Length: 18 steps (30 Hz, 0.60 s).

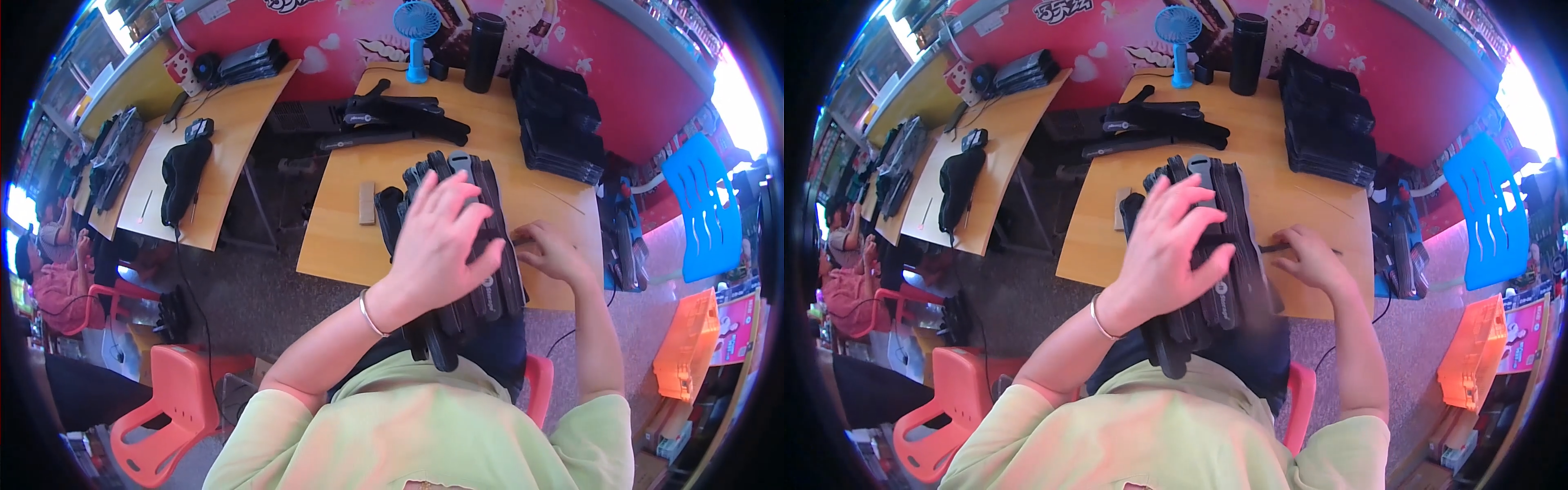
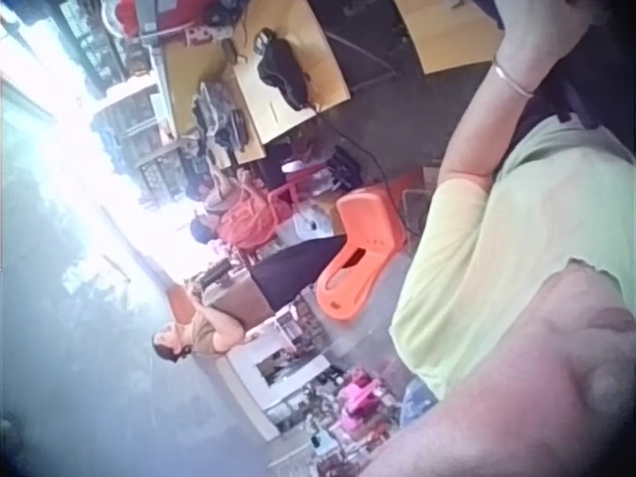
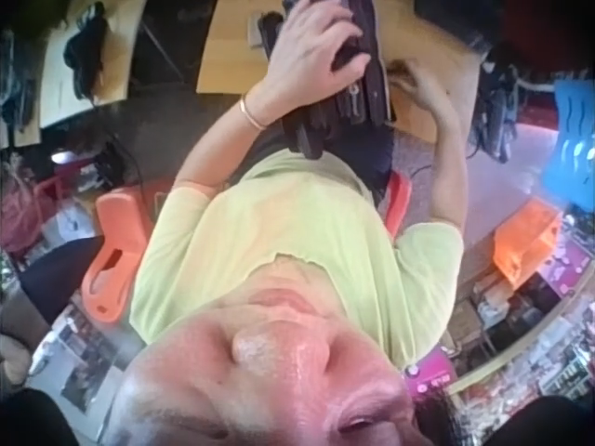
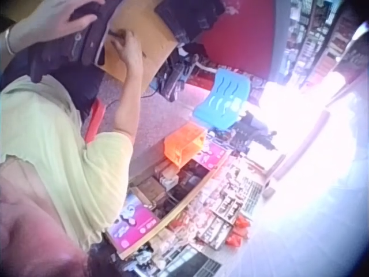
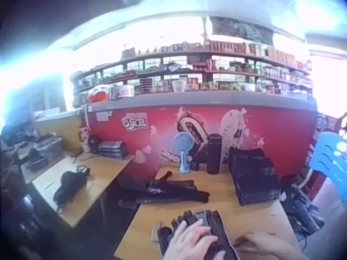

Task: Assembling black phone straps by attaching plastic connectors and loops.

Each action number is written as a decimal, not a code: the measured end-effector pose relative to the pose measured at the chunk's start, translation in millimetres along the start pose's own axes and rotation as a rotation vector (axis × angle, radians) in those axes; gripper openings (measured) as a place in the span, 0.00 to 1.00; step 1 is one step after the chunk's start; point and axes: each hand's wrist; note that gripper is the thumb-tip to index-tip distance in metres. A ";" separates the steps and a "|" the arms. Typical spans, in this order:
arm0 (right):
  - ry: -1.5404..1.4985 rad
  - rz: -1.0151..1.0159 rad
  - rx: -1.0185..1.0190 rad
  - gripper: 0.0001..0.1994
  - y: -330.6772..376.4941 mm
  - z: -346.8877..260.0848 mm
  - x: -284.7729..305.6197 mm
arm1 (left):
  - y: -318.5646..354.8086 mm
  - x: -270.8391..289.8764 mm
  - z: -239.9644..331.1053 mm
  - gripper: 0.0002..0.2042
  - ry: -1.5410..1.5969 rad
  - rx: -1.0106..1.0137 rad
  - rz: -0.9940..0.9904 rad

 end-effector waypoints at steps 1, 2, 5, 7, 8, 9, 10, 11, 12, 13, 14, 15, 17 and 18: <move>0.084 0.045 -0.003 0.15 4.2 -3.5 -2.2 | 1.0 5.1 -0.9 0.14 -0.067 0.012 0.015; 0.168 0.091 -0.005 0.14 7.2 -6.0 -3.1 | 4.2 6.6 -0.3 0.11 -0.092 0.051 0.072; 0.177 -0.049 -0.224 0.12 7.6 -12.1 0.9 | 24.0 13.8 -0.3 0.15 -0.042 0.200 0.000; 0.067 -0.092 -0.274 0.11 6.3 -29.5 14.0 | 38.0 15.3 -3.3 0.17 -0.002 0.220 -0.021; -0.040 -0.139 -0.331 0.10 3.7 -37.2 17.8 | 44.3 15.8 -5.7 0.20 0.046 0.240 -0.046; -0.037 -0.147 -0.309 0.10 1.3 -32.4 15.0 | 48.2 15.1 -7.6 0.20 0.031 0.252 -0.032; -0.186 -0.094 -0.215 0.09 0.6 -23.9 10.2 | 52.2 14.9 -8.5 0.22 0.214 0.320 0.086; -0.338 -0.049 -0.116 0.10 -2.5 -25.0 6.2 | 57.0 14.1 -12.4 0.25 0.394 0.383 0.211; -0.334 -0.068 -0.081 0.10 -2.4 -31.3 2.6 | 64.7 12.6 -22.2 0.30 0.285 0.414 0.228; -0.573 -0.038 -0.231 0.10 -1.7 -44.5 1.2 | 72.4 8.3 -30.5 0.30 0.255 0.431 0.267; -0.809 -0.023 -0.381 0.10 -2.9 -55.4 -4.9 | 79.5 1.8 -37.6 0.32 0.248 0.506 0.263; -0.875 -0.057 -0.403 0.09 -1.5 -48.8 -13.4 | 83.8 -2.5 -41.3 0.33 0.247 0.580 0.261; -0.924 -0.129 -0.397 0.09 1.3 -40.2 -28.9 | 90.3 -6.0 -35.6 0.35 0.404 0.708 0.237; -1.081 -0.065 -0.390 0.08 2.1 -41.4 -35.6 | 93.4 -4.8 -32.5 0.35 0.467 0.706 0.257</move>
Point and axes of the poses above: each hand's wrist, its own y-axis away from the middle knuckle, its own x-axis out of the back of the hand, z = x × y, and after that the axes turned 3 degrees about y, right-handed
